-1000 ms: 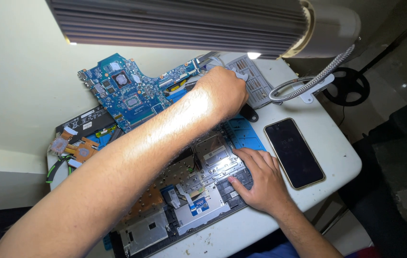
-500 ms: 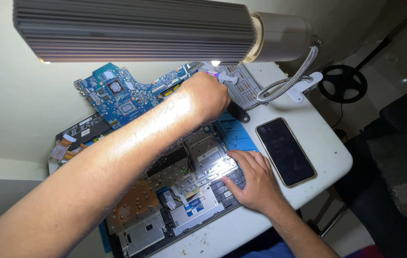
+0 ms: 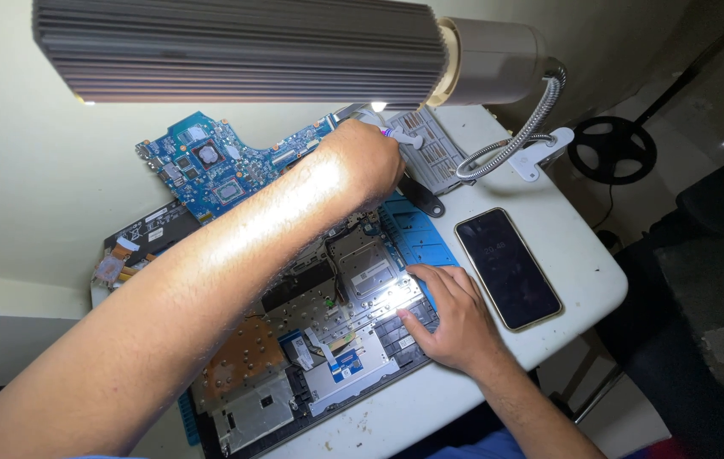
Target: The person is disassembling a laptop by removing screws with a screwdriver and disconnecting internal ribbon cables to lift the motherboard from the chassis.
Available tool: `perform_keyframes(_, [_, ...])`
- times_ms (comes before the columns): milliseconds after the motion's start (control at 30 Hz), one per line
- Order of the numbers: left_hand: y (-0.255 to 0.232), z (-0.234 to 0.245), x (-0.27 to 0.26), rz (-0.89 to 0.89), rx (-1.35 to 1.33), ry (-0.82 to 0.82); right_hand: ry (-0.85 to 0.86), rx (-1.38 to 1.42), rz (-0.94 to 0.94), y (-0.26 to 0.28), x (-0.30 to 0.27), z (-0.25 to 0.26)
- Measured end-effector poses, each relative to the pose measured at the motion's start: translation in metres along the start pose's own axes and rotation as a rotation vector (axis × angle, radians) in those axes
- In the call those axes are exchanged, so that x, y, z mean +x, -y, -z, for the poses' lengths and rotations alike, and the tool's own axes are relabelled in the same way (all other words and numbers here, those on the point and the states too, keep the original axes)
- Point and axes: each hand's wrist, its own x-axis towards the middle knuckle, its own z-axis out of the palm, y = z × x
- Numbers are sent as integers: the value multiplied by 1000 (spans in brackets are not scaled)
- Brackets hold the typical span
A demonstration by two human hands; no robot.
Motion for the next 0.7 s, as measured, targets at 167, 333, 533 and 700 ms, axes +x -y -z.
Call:
perform_keyframes(167, [1, 3, -5, -6, -55, -53, -15, -9, -6, 0, 0, -2])
perform_keyframes(333, [-2, 7, 0, -26, -66, -69, 4, -27, -18, 3, 1, 1])
perform_keyframes(533, [-4, 1, 10, 57, -13, -29, 16, 30, -46, 5, 1, 4])
perform_keyframes(700, [-5, 8, 6, 3, -134, -83, 22, 36, -52, 0, 0, 0])
